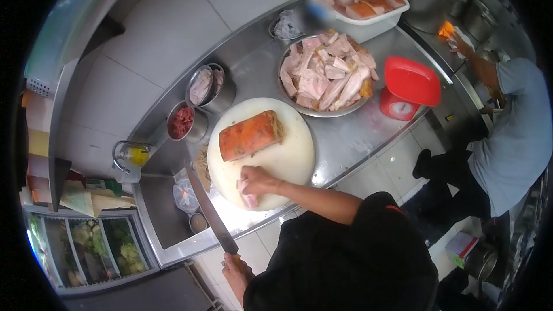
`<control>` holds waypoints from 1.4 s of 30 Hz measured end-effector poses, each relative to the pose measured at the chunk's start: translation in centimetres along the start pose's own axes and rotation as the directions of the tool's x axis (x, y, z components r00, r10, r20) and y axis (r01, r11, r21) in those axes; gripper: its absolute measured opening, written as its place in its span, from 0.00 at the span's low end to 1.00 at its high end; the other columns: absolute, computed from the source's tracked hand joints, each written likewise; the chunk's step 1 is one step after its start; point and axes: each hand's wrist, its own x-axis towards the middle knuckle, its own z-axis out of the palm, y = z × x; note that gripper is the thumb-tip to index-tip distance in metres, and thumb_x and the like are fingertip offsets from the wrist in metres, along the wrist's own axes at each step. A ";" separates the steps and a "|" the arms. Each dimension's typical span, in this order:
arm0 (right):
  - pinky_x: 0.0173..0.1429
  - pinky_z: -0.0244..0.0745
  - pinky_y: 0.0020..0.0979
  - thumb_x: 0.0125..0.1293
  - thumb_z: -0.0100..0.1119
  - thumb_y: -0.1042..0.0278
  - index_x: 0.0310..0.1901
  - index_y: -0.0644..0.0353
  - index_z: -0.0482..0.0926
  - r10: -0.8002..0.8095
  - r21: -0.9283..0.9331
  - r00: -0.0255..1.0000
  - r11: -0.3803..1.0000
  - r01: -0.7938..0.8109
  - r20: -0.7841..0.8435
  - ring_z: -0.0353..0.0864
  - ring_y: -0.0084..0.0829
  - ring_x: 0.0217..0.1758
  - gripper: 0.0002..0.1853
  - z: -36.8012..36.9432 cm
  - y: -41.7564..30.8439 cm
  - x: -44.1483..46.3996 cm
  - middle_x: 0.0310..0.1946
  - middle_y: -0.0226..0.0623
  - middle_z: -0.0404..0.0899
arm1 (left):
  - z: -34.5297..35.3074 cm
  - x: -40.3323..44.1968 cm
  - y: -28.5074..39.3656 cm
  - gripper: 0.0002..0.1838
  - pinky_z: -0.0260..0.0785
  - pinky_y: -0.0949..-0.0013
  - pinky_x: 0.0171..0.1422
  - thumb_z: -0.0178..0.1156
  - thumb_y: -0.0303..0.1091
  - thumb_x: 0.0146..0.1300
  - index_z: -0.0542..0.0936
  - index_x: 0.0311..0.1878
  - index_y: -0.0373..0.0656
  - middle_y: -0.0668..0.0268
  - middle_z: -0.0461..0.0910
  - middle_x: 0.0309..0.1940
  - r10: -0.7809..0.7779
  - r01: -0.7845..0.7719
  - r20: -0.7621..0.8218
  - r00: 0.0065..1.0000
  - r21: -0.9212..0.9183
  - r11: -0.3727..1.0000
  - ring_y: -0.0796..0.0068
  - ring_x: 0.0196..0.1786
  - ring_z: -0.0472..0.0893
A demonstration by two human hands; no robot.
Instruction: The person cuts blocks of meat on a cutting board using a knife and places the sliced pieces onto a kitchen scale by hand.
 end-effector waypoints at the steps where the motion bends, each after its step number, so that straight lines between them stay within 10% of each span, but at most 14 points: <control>1: 0.48 0.78 0.35 0.50 0.74 0.62 0.45 0.59 0.77 0.007 0.062 1.000 0.998 -0.006 -0.008 0.82 0.32 0.44 0.22 -2.5 -0.3 -0.6 0.39 0.38 0.82 | 0.1 -0.4 0.6 0.36 0.55 0.71 0.14 0.42 0.63 0.77 0.70 0.25 0.38 0.68 0.64 0.11 0.012 -0.012 -0.018 1.000 0.017 1.000 0.77 0.10 0.64; 3: 0.48 0.79 0.32 0.53 0.77 0.67 0.46 0.59 0.77 -0.221 0.031 0.968 0.974 0.226 -0.115 0.80 0.25 0.44 0.21 -7.7 1.8 0.2 0.41 0.32 0.80 | 0.4 -0.6 0.9 0.36 0.55 0.71 0.14 0.42 0.63 0.78 0.71 0.25 0.38 0.68 0.64 0.11 0.023 -0.023 -0.034 0.999 0.012 1.000 0.78 0.10 0.64; 4: 0.48 0.79 0.28 0.56 0.77 0.73 0.49 0.57 0.75 -0.160 0.490 0.979 0.849 0.200 -0.123 0.80 0.23 0.45 0.21 -10.1 2.6 0.7 0.42 0.29 0.79 | 0.3 -0.5 0.8 0.36 0.55 0.71 0.14 0.42 0.63 0.78 0.71 0.25 0.38 0.68 0.64 0.11 0.023 -0.023 -0.033 0.999 -0.009 1.000 0.78 0.10 0.65; 5: 0.49 0.80 0.27 0.59 0.74 0.78 0.51 0.56 0.73 -0.117 0.538 0.984 0.825 0.172 -0.134 0.80 0.21 0.45 0.22 -14.0 2.4 1.4 0.43 0.28 0.79 | 0.3 -0.5 0.6 0.36 0.55 0.71 0.14 0.42 0.63 0.78 0.71 0.26 0.37 0.68 0.64 0.11 0.022 -0.023 -0.033 0.999 -0.030 0.999 0.78 0.10 0.65; 11: 0.52 0.79 0.35 0.55 0.75 0.55 0.51 0.61 0.80 -0.071 -0.217 0.774 0.972 -0.087 -0.629 0.85 0.37 0.45 0.26 -32.8 -0.8 10.4 0.43 0.43 0.85 | 1.1 -0.3 0.6 0.36 0.55 0.71 0.14 0.43 0.63 0.77 0.72 0.27 0.37 0.68 0.65 0.12 -0.020 0.019 -0.038 0.999 -0.040 0.999 0.77 0.11 0.67; 16: 0.58 0.80 0.36 0.55 0.70 0.58 0.47 0.60 0.85 0.219 -0.431 0.851 0.786 -0.444 -0.478 0.86 0.45 0.52 0.20 -37.0 -1.8 17.8 0.47 0.50 0.86 | 2.4 -0.8 0.7 0.35 0.55 0.72 0.15 0.43 0.62 0.78 0.73 0.27 0.37 0.69 0.65 0.12 -0.042 0.041 -0.031 0.999 -0.026 0.999 0.78 0.12 0.66; 17: 0.62 0.78 0.40 0.57 0.68 0.58 0.50 0.58 0.85 0.070 -0.696 0.882 0.586 -0.415 -0.466 0.82 0.47 0.60 0.21 -36.4 -1.6 18.6 0.53 0.50 0.84 | 2.6 -0.9 0.7 0.35 0.54 0.72 0.15 0.43 0.61 0.78 0.73 0.27 0.37 0.69 0.65 0.13 -0.061 0.059 -0.032 0.998 -0.045 0.997 0.79 0.12 0.66; 21: 0.68 0.72 0.45 0.60 0.68 0.52 0.56 0.59 0.82 -0.161 -0.777 0.797 0.398 -0.487 -0.582 0.74 0.50 0.68 0.26 -33.7 0.6 17.9 0.59 0.49 0.80 | 2.4 -1.8 0.4 0.38 0.53 0.70 0.19 0.43 0.67 0.74 0.74 0.27 0.36 0.69 0.66 0.14 -0.042 0.045 -0.062 0.997 0.041 0.998 0.78 0.15 0.65; 24: 0.69 0.70 0.45 0.61 0.68 0.47 0.58 0.62 0.80 -0.379 -0.801 0.849 0.593 -0.083 -0.368 0.75 0.49 0.66 0.31 -30.2 -3.0 14.6 0.60 0.48 0.79 | 2.7 -2.1 0.2 0.39 0.56 0.68 0.22 0.41 0.67 0.75 0.73 0.25 0.36 0.67 0.66 0.14 -0.102 0.113 -0.099 0.990 0.114 0.987 0.76 0.17 0.67; 26: 0.71 0.68 0.45 0.56 0.73 0.48 0.59 0.62 0.77 -0.225 -0.409 0.972 0.895 0.179 -0.067 0.70 0.52 0.70 0.34 -26.0 -4.8 12.0 0.64 0.51 0.73 | 2.1 -1.1 -2.0 0.38 0.57 0.68 0.23 0.42 0.61 0.78 0.74 0.24 0.34 0.66 0.70 0.15 -0.111 0.123 -0.103 0.989 0.119 0.985 0.75 0.17 0.68; 30: 0.72 0.65 0.46 0.43 0.80 0.44 0.68 0.62 0.69 -0.430 -0.585 0.885 0.677 0.447 0.179 0.71 0.50 0.67 0.51 -17.6 -4.2 6.2 0.62 0.51 0.74 | 2.3 -0.4 -2.3 0.37 0.57 0.68 0.22 0.42 0.61 0.78 0.74 0.23 0.36 0.66 0.69 0.14 -0.125 0.132 -0.084 0.989 0.077 0.988 0.76 0.16 0.68; 39: 0.61 0.67 0.50 0.40 0.80 0.46 0.70 0.61 0.62 -0.212 -0.623 0.846 0.763 -0.169 -0.490 0.72 0.53 0.55 0.56 -6.4 -3.9 -0.9 0.51 0.51 0.73 | 1.2 0.8 -4.3 0.35 0.59 0.69 0.20 0.45 0.59 0.78 0.73 0.23 0.37 0.68 0.69 0.14 -0.132 0.134 0.072 0.989 -0.026 0.991 0.79 0.16 0.68; 42: 0.59 0.71 0.50 0.48 0.78 0.51 0.74 0.68 0.51 -0.122 -0.420 0.882 0.903 -0.092 -0.456 0.74 0.54 0.53 0.59 -2.0 -3.4 -4.9 0.52 0.55 0.73 | 0.4 1.1 -4.8 0.36 0.58 0.69 0.20 0.45 0.60 0.78 0.73 0.22 0.36 0.68 0.68 0.14 -0.163 0.164 0.065 0.985 -0.016 0.986 0.79 0.16 0.68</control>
